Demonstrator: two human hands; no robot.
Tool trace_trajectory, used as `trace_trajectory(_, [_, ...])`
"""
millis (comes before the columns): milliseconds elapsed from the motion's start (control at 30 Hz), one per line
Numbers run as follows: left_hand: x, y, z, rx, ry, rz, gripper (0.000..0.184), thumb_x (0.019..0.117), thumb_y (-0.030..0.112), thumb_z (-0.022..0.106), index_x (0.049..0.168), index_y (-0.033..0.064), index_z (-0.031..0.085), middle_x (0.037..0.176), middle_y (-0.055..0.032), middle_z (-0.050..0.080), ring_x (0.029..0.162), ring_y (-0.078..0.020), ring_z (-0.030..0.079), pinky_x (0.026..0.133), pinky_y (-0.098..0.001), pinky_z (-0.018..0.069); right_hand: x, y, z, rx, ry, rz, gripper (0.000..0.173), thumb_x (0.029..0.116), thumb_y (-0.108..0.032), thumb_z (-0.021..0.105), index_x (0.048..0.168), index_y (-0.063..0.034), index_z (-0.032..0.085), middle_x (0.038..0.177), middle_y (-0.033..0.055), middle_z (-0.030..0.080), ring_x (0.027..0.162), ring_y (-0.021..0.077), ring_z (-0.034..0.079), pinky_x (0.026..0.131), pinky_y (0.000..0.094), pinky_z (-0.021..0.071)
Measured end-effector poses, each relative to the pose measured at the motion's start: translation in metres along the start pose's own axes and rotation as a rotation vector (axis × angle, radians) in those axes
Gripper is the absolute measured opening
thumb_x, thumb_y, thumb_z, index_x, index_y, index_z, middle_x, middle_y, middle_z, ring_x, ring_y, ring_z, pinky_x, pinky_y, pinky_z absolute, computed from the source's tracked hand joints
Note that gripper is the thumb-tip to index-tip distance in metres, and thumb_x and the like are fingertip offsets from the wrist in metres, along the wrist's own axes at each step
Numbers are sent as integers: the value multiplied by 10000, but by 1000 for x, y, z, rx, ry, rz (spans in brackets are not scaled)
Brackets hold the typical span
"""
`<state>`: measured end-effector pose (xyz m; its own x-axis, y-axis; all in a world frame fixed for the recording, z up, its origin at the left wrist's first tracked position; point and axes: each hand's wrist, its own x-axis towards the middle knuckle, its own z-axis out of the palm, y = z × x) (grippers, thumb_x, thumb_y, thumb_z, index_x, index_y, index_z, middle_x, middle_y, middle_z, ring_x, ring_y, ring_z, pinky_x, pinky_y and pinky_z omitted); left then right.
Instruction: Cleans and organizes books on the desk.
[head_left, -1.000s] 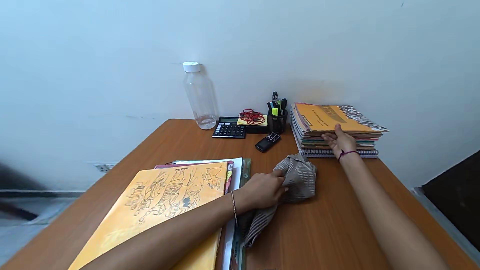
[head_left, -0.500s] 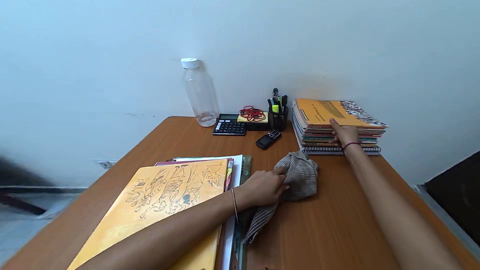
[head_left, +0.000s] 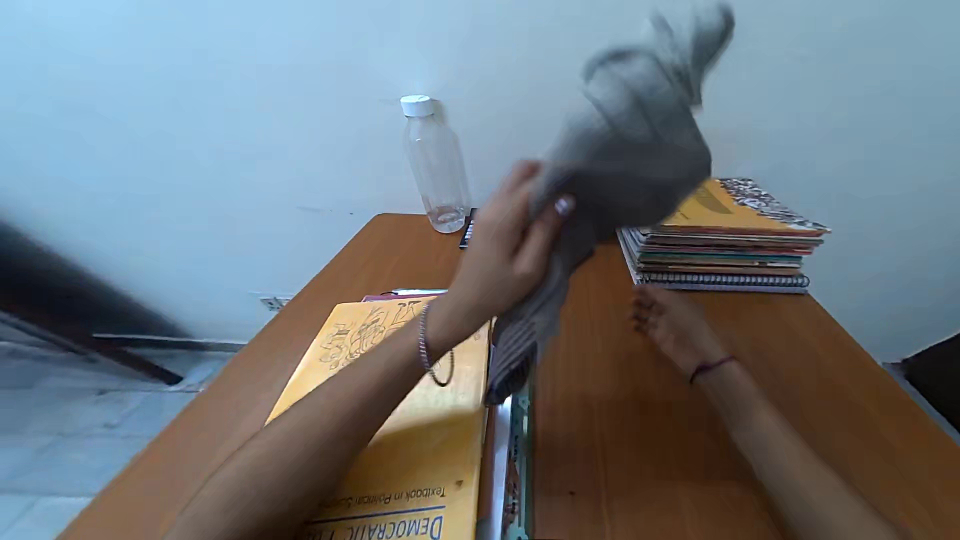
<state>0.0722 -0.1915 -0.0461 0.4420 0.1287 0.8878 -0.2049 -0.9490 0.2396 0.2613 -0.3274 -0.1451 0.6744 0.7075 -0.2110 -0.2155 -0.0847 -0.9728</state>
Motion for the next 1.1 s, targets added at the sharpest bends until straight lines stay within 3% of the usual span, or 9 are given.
trace_trajectory(133, [20,5,-42,49,227,-51,273,1075,125,430,994,-55,619,979,41,618,937,121,567,871,-109,480,-72,6,55,-181,-562,170,329,1102,-138,399,1348,27,542,1131,76,706,934,123,710,839,288,578])
trace_trajectory(233, [28,8,-53,57,322,-65,169,1068,94,416,998,74,569,883,184,587,833,165,574,790,-86,507,-93,11,84,-242,-740,254,400,1094,-127,427,1467,14,463,1382,160,589,1095,173,682,915,308,566])
trace_trajectory(300, [31,8,-55,52,358,-59,167,1063,72,414,987,88,562,874,186,580,828,158,576,787,-89,508,-96,11,94,-251,-740,264,410,1090,-114,445,1479,16,452,1449,180,520,1130,172,655,919,292,553])
trace_trajectory(433, [33,8,-56,49,374,-44,176,1058,70,416,973,96,568,889,177,581,837,154,574,793,-93,505,-102,7,99,-322,-747,179,455,1068,-96,482,1499,36,424,1447,200,504,1158,206,614,934,325,531])
trace_trajectory(600, [33,11,-56,64,362,-6,183,1055,80,424,961,85,580,913,155,577,852,151,562,792,-89,494,-104,4,107,-276,-707,210,407,1063,-149,521,1413,55,493,1228,134,599,993,116,608,834,257,512])
trace_trajectory(700, [33,12,-58,67,356,0,188,1056,83,425,959,84,587,918,153,578,859,149,562,792,-89,490,-111,4,121,-242,-660,207,424,1024,-176,605,1359,63,504,1166,139,627,961,133,627,824,284,529])
trace_trajectory(833, [35,15,-59,59,380,-2,188,1054,62,418,962,104,576,903,173,589,850,149,576,793,-95,506,-123,14,153,-235,-643,75,738,929,-271,730,1468,34,328,1254,210,613,1130,225,652,956,383,549])
trace_trajectory(967, [35,24,-58,5,374,-13,181,1052,45,416,983,119,566,866,197,594,819,140,591,779,-106,522,-117,30,164,-157,-590,104,631,962,-110,651,1492,26,336,1310,245,574,1160,256,630,966,388,535])
trace_trajectory(1100, [39,35,-61,-25,262,-56,191,1065,63,408,982,142,561,835,214,592,799,150,594,766,-91,523,-126,30,130,-75,-528,39,626,963,-109,615,1496,45,325,1254,208,605,1063,194,669,896,343,571])
